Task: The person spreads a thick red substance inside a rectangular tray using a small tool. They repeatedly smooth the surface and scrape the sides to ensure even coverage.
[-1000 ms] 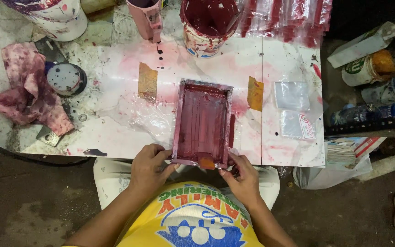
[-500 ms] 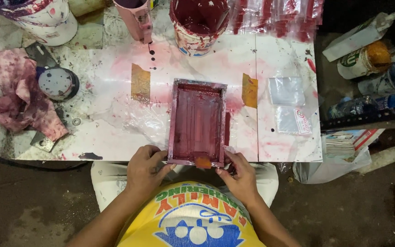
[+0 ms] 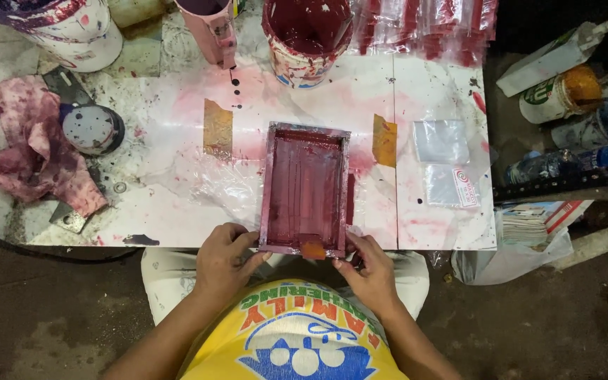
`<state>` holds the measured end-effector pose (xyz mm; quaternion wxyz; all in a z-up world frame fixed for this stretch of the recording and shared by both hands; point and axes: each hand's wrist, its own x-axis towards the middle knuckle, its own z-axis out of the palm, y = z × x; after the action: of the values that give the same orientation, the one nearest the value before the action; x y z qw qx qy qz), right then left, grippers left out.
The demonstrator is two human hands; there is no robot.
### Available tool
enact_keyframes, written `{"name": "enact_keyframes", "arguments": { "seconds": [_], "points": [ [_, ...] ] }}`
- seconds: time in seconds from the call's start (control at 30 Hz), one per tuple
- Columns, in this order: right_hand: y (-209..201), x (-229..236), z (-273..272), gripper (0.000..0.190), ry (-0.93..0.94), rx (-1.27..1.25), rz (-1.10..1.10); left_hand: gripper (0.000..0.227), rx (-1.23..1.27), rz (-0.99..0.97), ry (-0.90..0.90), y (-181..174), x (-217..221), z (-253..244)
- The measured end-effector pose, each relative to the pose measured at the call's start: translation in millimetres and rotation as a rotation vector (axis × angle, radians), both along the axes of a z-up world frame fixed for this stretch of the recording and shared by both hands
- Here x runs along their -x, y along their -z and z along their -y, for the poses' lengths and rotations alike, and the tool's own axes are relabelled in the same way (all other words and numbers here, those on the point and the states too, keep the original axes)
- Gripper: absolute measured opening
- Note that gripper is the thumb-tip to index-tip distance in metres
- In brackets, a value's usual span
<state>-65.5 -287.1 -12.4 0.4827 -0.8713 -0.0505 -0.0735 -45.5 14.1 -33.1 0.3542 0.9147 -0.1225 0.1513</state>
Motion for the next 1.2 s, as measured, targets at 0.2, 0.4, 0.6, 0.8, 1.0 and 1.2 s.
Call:
{"name": "enact_keyframes", "arguments": {
  "seconds": [0.2,0.4,0.6,0.8,1.0,1.2],
  "points": [
    [1.2,-2.6,-0.1,0.047,0.004,-0.019,-0.004,0.032,0.011,0.024,-0.016,3.4,0.5,1.8],
    [2.7,-2.2,0.4,0.046,0.005,0.001,0.005,0.031,0.029,0.033,-0.023,3.1,0.2,1.1],
    [3.7,-2.0,0.4,0.046,0.008,0.002,-0.003,0.028,0.038,0.045,-0.005,0.6,-1.0,0.8],
    [-1.2,-3.2,-0.6,0.046,-0.005,0.002,-0.015,0.029,0.055,0.045,-0.004,0.5,-0.3,0.6],
    [6.2,-2.1,2.6,0.046,0.003,0.009,-0.005,0.027,0.046,0.055,0.002,2.6,-1.0,1.4],
    [4.6,-2.2,2.5,0.047,-0.001,0.024,0.001,0.028,0.008,0.02,-0.014,-3.9,-0.3,2.0]
  ]
}}
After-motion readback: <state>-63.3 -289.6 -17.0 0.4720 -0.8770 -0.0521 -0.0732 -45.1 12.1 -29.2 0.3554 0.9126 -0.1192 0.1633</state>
